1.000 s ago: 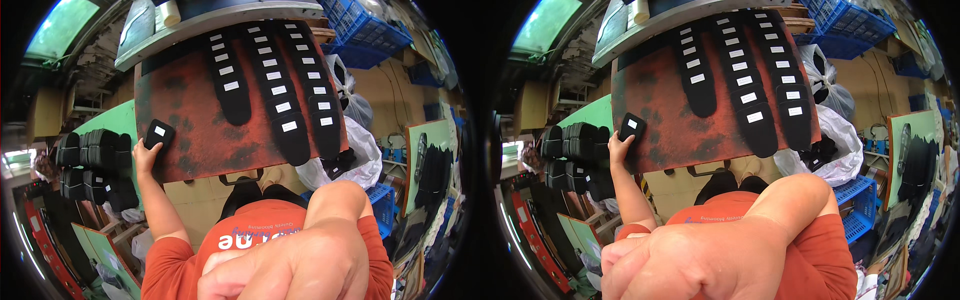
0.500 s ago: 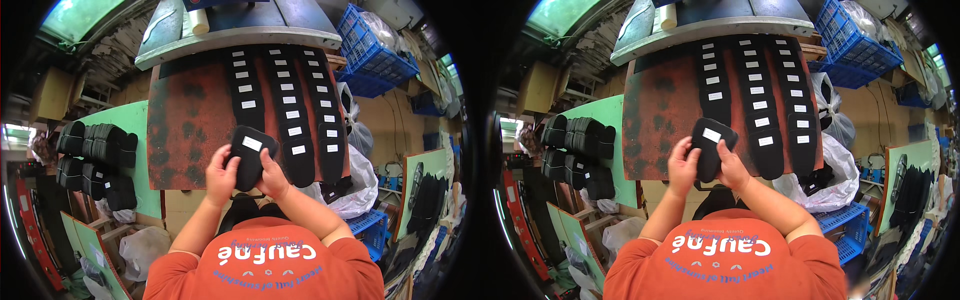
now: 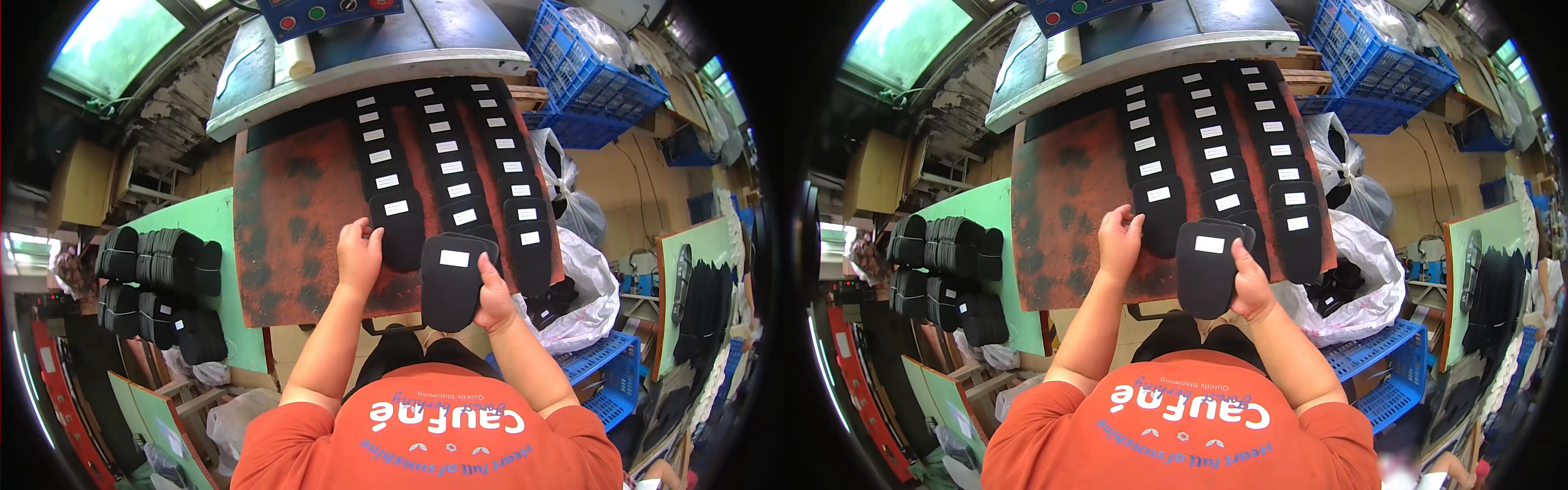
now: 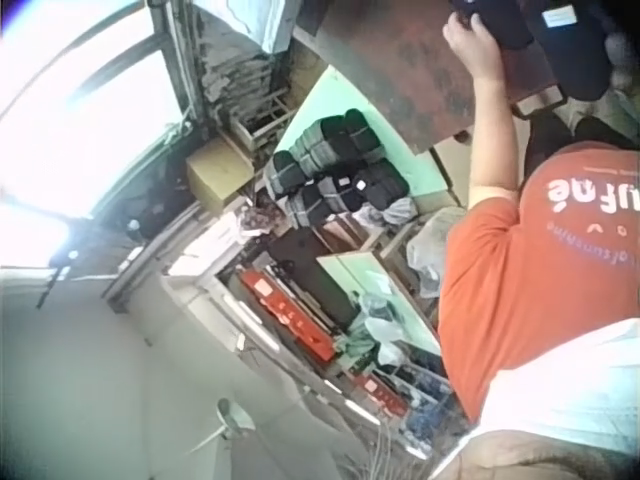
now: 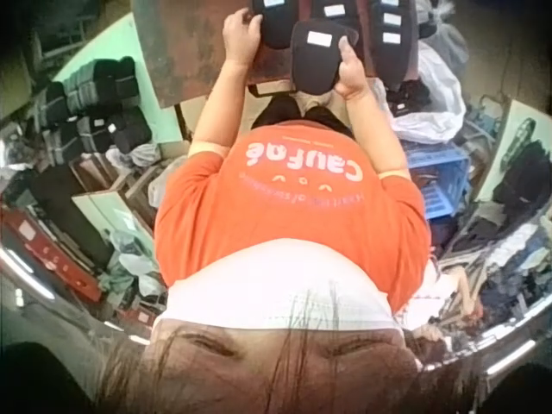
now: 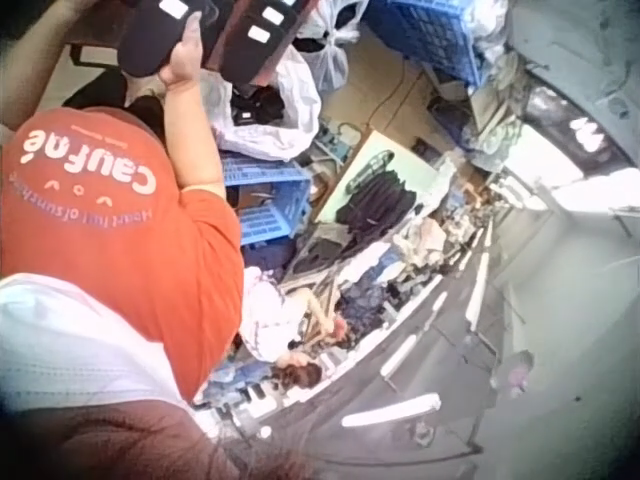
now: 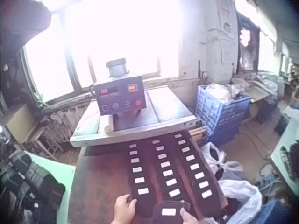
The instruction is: Sorts and stacks black shoe heel or tongue components, aligning them before placing them in a storage bag.
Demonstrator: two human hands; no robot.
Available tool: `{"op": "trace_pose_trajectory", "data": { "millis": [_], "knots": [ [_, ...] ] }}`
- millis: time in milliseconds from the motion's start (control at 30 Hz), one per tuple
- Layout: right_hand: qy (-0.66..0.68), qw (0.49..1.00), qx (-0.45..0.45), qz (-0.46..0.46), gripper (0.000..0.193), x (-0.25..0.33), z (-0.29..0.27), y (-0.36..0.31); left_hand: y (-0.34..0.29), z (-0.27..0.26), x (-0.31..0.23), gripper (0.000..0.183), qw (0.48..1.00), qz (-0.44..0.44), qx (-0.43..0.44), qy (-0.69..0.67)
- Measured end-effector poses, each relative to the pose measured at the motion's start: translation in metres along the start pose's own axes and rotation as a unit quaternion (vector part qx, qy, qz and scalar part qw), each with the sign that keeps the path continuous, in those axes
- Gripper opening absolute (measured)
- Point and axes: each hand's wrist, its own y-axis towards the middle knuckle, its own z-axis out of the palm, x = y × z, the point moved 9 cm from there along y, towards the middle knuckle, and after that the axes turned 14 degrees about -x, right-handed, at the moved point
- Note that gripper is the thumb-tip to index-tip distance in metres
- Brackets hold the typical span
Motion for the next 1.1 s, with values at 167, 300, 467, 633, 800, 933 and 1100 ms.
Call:
{"op": "trace_pose_trajectory", "data": {
  "millis": [167, 300, 467, 633, 800, 933, 1100],
  "knots": [
    [0.007, 1.000, -0.017, 0.001, 0.046, -0.010, -0.006, 0.003, -0.051, 0.026, -0.036, 0.020, 0.952, -0.128, 0.215, -0.177],
    [-0.065, 0.996, -0.049, -0.040, 0.030, 0.012, -0.019, -0.002, -0.016, 0.008, 0.005, 0.018, 0.980, -0.126, 0.074, -0.136],
    [-0.134, 0.984, -0.113, -0.037, 0.035, 0.010, -0.032, -0.010, -0.006, 0.001, -0.019, 0.024, 0.996, 0.085, 0.007, 0.010],
    [-0.178, 0.979, -0.095, 0.002, 0.040, -0.011, -0.025, 0.000, -0.068, 0.028, -0.036, 0.027, 0.955, -0.120, 0.233, -0.139],
    [-0.432, 0.884, -0.136, -0.116, 0.059, 0.008, -0.012, -0.015, -0.038, -0.011, 0.001, 0.027, 0.998, -0.014, 0.055, -0.011],
    [-0.514, 0.810, -0.117, -0.258, 0.056, 0.031, -0.013, -0.031, -0.045, 0.007, 0.000, 0.026, 0.995, 0.083, 0.051, 0.005],
    [-0.480, 0.854, -0.062, -0.192, 0.052, 0.007, 0.018, -0.021, -0.023, -0.101, -0.012, 0.032, 0.979, 0.178, -0.085, 0.049]
  ]
}}
